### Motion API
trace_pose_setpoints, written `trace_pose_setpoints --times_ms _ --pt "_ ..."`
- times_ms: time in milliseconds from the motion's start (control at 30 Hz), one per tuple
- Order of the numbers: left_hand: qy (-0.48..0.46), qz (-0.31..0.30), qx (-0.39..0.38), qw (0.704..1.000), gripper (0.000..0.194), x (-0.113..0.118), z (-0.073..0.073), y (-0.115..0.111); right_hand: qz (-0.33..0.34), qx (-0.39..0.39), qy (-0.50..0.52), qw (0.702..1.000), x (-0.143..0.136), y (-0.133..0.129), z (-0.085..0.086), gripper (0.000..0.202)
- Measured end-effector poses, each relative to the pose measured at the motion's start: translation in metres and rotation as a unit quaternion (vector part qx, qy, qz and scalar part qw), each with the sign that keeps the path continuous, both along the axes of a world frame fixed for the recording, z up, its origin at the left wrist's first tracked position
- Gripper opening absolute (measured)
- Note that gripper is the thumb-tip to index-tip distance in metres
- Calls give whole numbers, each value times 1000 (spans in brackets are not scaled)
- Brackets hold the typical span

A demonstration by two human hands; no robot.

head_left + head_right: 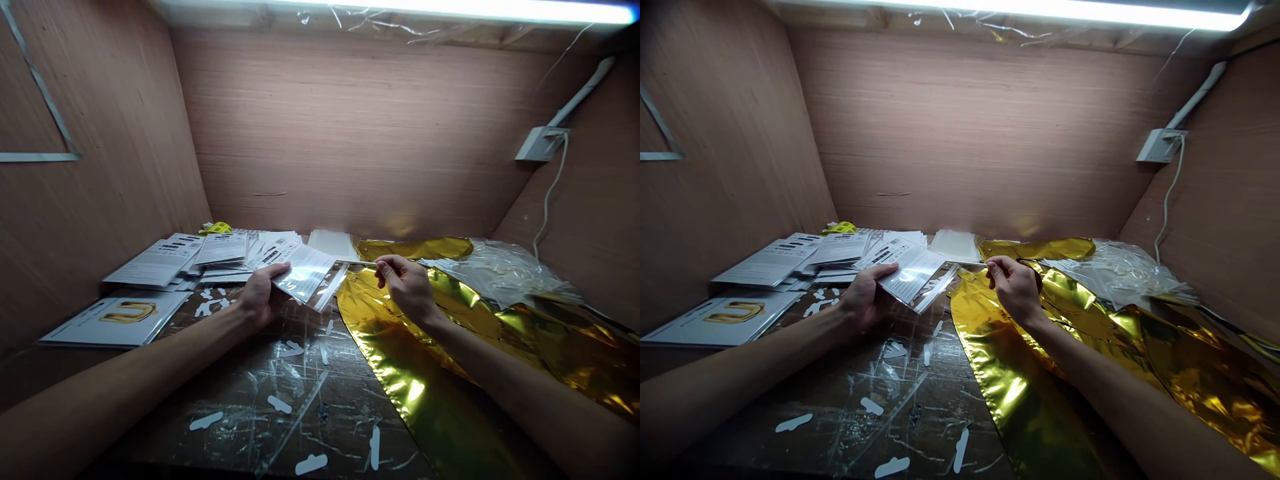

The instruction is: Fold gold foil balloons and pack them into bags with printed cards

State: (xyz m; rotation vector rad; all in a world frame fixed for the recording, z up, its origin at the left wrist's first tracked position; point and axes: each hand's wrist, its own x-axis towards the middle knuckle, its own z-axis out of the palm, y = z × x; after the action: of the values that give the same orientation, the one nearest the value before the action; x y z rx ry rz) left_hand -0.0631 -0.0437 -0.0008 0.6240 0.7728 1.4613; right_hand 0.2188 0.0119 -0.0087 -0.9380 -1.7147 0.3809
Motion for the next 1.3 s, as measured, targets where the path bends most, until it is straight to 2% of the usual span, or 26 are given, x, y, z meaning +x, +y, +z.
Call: trace_pose_setpoints --times_ms 167,367,500,600,700,900,1067,1133,1300 --pt "18 -4 10 1000 8 6 2 -6 -75 39 -37 996 0 -4 -3 24" --pt "49 -28 6 998 11 15 1 -15 -52 73 -73 993 -11 -16 -7 22" --pt "63 -65 20 996 17 18 -2 -19 -42 133 -135 981 -17 -24 -4 22" --pt "73 -86 19 993 22 16 -3 -19 7 176 -194 965 -14 -23 1 27" --pt "75 -95 8 993 21 13 -2 -17 86 181 -237 950 -4 -16 5 36" --pt "68 -115 -16 991 15 9 -1 -13 192 217 -254 923 4 -12 11 55" --pt "77 -205 -34 975 31 5 -3 -15 277 196 -239 910 -4 -20 11 47" --pt "83 -220 -32 971 34 5 -3 -15 282 179 -228 915 -7 -22 8 41" --pt "59 -194 -5 979 41 9 0 -15 245 145 -222 933 -11 -19 2 40"
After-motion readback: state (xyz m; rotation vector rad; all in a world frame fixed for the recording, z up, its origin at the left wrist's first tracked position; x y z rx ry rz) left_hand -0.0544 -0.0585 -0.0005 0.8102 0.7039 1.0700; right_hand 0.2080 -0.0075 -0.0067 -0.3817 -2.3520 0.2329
